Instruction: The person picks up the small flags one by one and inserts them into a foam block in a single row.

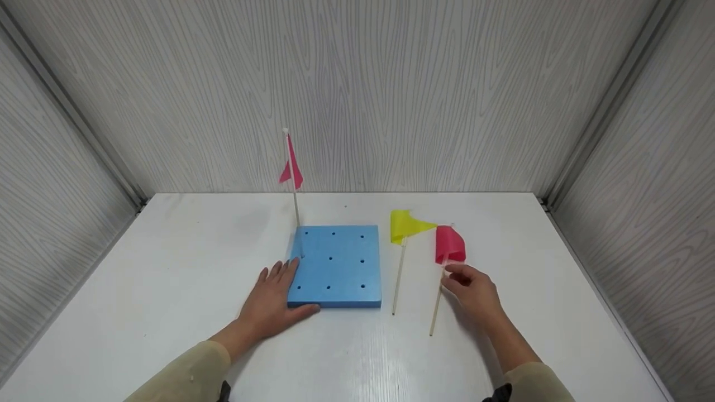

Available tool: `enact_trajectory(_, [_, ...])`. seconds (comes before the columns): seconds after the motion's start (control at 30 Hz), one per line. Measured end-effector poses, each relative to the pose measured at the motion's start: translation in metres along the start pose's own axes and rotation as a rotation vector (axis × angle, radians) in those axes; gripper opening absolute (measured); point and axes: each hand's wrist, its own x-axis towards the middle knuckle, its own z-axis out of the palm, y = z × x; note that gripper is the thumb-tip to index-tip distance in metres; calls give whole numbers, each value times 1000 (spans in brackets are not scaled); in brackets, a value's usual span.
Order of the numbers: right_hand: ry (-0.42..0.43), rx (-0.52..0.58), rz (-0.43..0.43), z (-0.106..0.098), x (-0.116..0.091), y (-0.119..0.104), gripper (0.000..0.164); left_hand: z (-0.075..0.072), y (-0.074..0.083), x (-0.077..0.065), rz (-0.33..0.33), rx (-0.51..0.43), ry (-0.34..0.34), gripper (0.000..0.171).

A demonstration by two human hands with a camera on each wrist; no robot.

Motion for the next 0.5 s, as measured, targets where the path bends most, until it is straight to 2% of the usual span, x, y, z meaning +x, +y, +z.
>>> enact_trajectory(0.2, [-16,-26,-19,4,0,2,53,0,-2,0,3,9,3,126])
enact_trajectory(0.5, [-29,-110,-4,10,1,0,54,-2,0,-1,3,-3,7,126])
